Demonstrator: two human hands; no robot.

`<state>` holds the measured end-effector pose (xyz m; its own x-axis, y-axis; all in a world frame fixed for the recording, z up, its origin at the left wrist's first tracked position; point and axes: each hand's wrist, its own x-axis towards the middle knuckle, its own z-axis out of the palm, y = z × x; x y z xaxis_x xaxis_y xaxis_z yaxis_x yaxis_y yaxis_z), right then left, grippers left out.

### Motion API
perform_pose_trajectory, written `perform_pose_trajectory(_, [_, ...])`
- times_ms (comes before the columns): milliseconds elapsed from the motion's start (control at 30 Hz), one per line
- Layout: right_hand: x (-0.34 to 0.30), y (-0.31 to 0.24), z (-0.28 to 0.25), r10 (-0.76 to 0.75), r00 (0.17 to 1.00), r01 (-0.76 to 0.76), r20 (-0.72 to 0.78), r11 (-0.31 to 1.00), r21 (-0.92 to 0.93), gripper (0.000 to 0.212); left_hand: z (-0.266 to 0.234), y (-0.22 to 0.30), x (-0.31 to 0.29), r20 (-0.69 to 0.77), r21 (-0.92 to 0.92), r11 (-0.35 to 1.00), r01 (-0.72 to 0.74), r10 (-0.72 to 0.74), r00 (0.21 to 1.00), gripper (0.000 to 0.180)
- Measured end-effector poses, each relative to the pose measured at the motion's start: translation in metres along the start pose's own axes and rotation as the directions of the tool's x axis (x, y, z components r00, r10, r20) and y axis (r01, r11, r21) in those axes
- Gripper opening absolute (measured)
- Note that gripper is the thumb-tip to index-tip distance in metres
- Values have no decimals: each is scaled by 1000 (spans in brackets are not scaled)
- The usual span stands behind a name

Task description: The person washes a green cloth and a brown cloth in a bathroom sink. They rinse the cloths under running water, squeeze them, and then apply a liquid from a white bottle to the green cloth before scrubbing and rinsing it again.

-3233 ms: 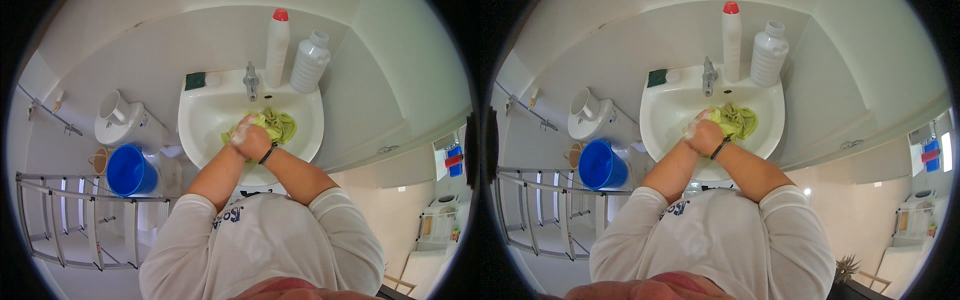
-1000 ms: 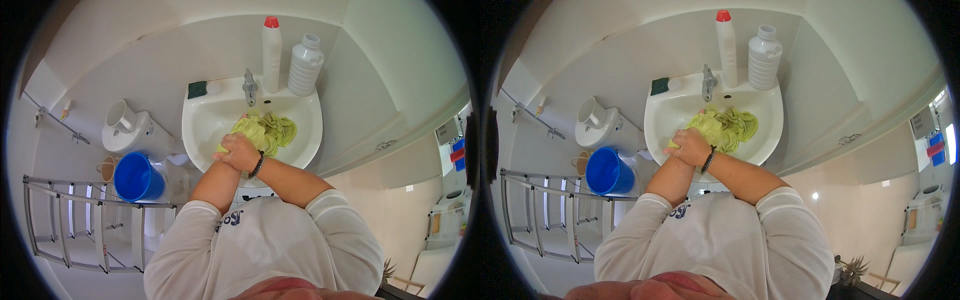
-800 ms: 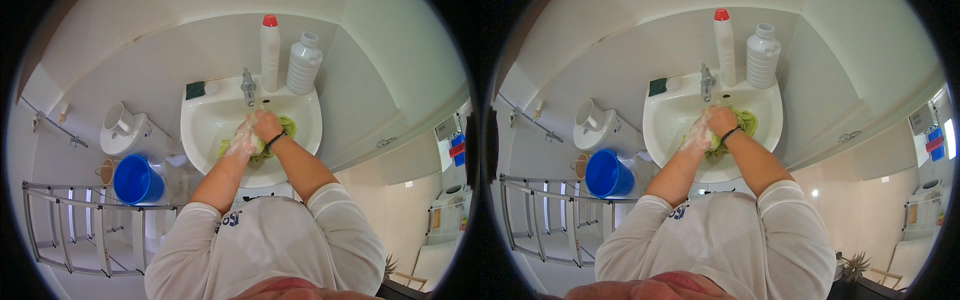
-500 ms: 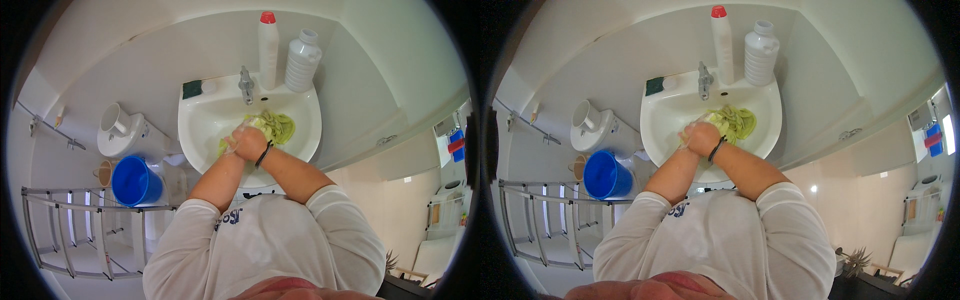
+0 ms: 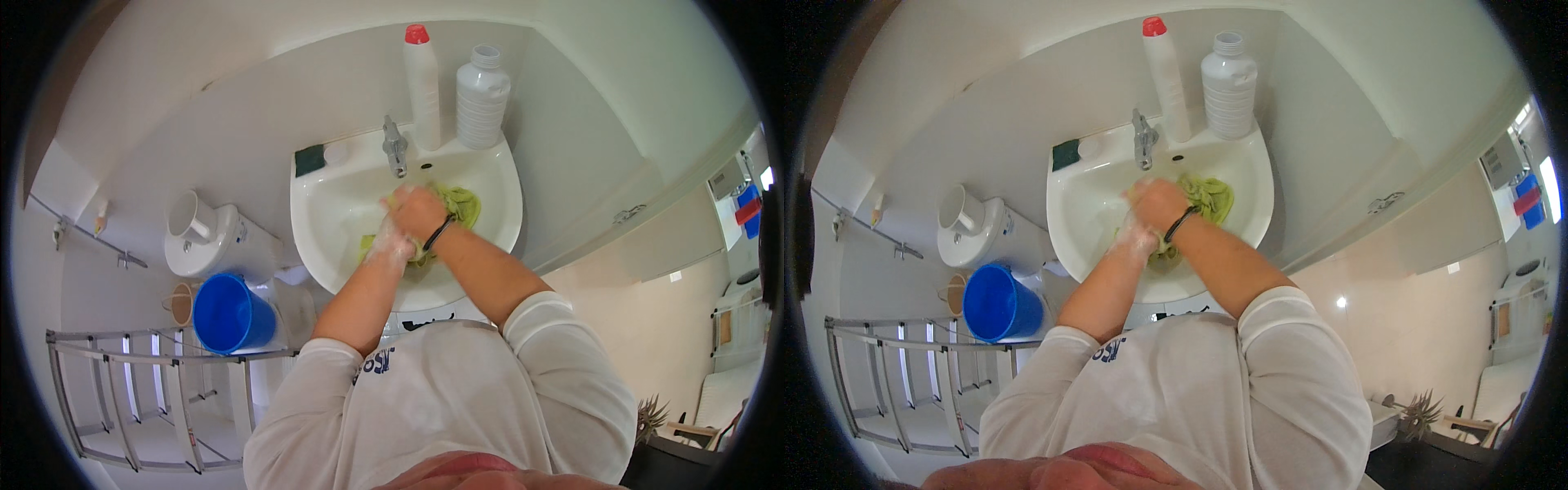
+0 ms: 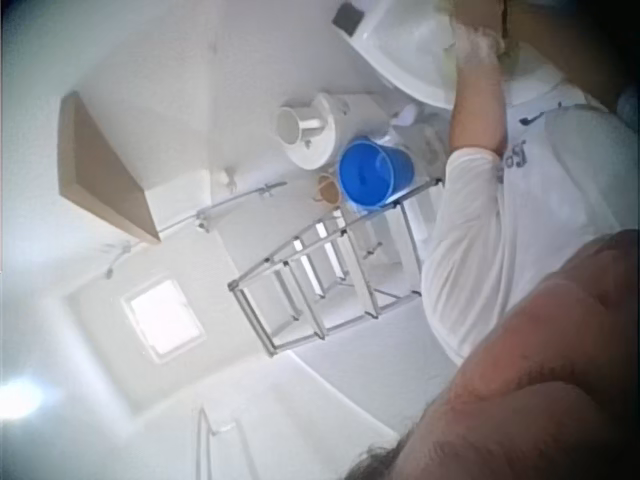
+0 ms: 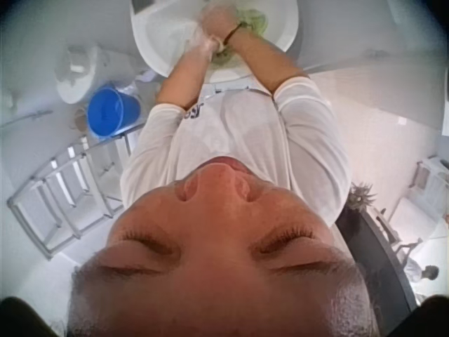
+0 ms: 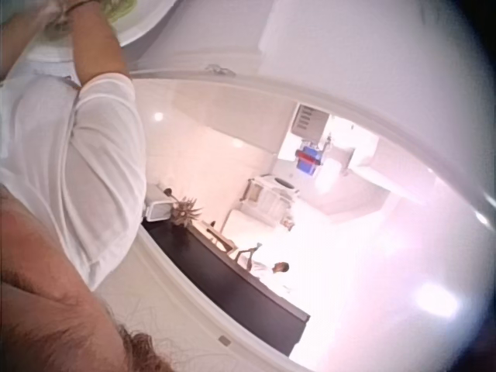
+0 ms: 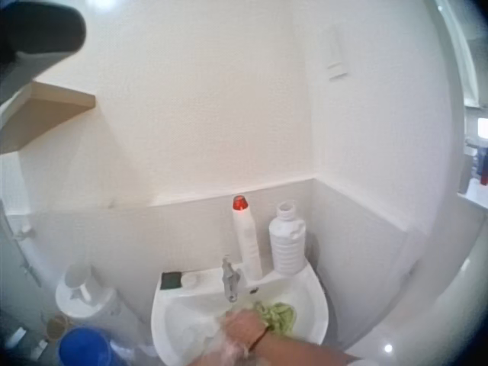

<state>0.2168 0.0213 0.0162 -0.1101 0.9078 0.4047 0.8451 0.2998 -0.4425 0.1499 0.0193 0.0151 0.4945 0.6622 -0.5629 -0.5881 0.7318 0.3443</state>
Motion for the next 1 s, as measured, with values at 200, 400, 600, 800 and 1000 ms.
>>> perform_pose_trajectory(200, [-10, 141, -37, 539, 839, -508, -74, 825, 249, 41, 14, 42, -42, 272, 96, 985, -145, 114, 955, 56])
perform_pose_trajectory(400, [-20, 99, -57, 313, 949, -315, -40, 947, -58, 37, -39, 33, -6, 132, 211, 953, 219, -250, 959, 57])
perform_pose_trajectory(600, [-36, 63, -53, 91, 801, -253, 592, 947, 197, 32, 18, 37, -33, 313, 246, 968, -46, -34, 949, 54])
perform_pose_trajectory(800, [-23, 82, -60, 312, 863, -386, 398, 915, 118, 26, 34, 71, -72, 547, 43, 863, -504, 402, 735, 61])
perform_pose_trajectory(1000, [-15, 75, -45, 282, 863, -408, 420, -103, 907, 20, -1, 37, -46, 104, -201, 959, -200, 224, 969, 56])
